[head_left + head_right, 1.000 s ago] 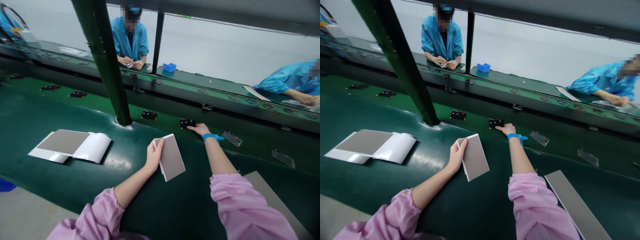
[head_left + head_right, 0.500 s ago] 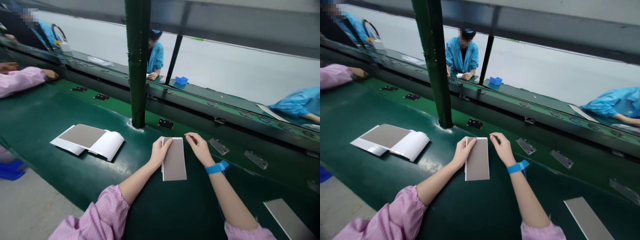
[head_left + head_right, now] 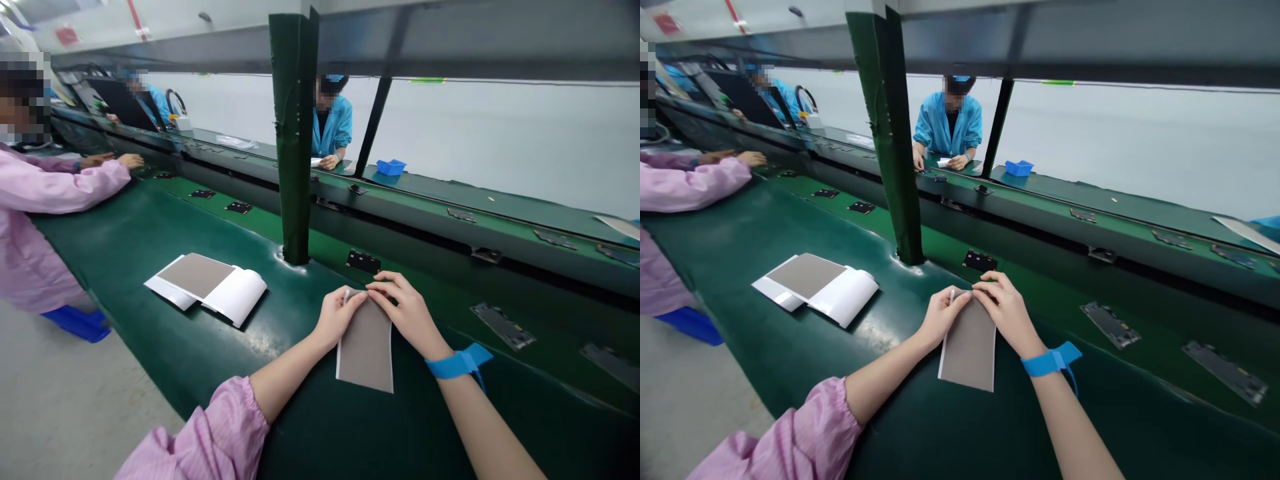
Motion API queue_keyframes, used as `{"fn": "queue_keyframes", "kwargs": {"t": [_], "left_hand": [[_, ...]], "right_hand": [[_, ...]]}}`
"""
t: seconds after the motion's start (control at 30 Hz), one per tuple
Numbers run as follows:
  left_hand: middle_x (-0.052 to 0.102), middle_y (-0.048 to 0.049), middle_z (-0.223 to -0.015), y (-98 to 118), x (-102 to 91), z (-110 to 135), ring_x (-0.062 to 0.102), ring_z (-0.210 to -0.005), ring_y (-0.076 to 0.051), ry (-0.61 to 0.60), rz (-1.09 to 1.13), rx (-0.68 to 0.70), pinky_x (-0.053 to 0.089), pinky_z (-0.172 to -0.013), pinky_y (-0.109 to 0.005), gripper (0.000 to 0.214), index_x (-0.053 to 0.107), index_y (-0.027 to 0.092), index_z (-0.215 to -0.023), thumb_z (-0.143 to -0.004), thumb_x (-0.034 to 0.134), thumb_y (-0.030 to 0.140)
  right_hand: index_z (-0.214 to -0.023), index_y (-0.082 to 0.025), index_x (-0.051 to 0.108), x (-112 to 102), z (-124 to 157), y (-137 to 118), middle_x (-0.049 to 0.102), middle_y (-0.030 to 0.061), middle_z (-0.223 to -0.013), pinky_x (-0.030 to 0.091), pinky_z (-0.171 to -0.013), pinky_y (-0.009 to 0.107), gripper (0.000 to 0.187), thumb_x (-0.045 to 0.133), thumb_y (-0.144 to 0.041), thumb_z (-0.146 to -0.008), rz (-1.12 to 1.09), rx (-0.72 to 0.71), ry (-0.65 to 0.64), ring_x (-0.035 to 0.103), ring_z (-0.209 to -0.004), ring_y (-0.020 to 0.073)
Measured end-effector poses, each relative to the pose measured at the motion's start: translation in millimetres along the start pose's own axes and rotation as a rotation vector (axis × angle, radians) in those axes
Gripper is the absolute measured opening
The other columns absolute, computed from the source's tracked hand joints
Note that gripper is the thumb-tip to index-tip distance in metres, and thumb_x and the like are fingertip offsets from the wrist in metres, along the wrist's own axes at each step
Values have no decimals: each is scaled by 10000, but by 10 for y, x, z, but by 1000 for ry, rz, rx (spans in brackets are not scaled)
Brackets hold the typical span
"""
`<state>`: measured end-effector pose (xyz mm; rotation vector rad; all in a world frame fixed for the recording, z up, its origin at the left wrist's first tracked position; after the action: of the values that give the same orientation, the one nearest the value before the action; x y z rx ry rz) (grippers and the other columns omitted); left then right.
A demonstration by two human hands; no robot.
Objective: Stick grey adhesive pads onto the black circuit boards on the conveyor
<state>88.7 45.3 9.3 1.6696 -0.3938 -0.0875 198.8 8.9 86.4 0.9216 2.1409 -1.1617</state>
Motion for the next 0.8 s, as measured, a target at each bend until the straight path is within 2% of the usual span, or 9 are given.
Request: {"fn": "queue_keyframes", "kwargs": {"t": [0.17,0.33,0.5,0.67,0.8], "left_hand": [[569,6,-655,-12,29,11,479,-633,-118,-26,-38,-2,370,-618,-242,323,639,143,-712,-783,621,457],[526,19,-615,3,29,15,457,-613,-111,-29,-104,17,360,-590,-232,336,613,146,-663,-791,616,457],[568,3,-673,10,58,23,492,-641,-117,-58,-152,25,371,-611,-237,290,639,146,-739,-821,599,421],[599,-11,-722,-23,92,29,536,-675,-136,-94,-154,-18,396,-630,-244,272,626,151,-774,-798,622,422],[628,-27,-760,-87,88,23,570,-708,-154,-89,-145,-70,420,-639,-251,258,614,153,-780,-799,621,411]], "right_hand": [[-829,-244,683,-8,46,40,589,98,-1064,546,-695,382,265,496,-419,-897,-19,51,-29,623,-909,252],[-770,-234,659,-23,58,77,582,91,-1061,538,-667,382,243,517,-400,-876,-44,92,-8,607,-764,207],[-742,-226,637,-1,48,103,579,91,-1040,522,-664,376,211,525,-362,-859,-97,135,-22,580,-719,191],[-716,-219,645,32,78,250,567,90,-1025,510,-667,357,269,551,-441,-834,-184,246,-35,586,-821,213],[-750,-209,665,-32,58,582,592,94,-1036,502,-763,392,353,592,-554,-780,-279,325,11,587,-939,249]]}}
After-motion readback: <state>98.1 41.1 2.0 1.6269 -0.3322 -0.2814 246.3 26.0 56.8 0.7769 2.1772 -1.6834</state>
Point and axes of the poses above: each hand's wrist, its own z-axis away from the middle knuckle, its own x-axis out of the palm, y = z × x, the point moved 10 cm from there along -z, towards the middle knuckle
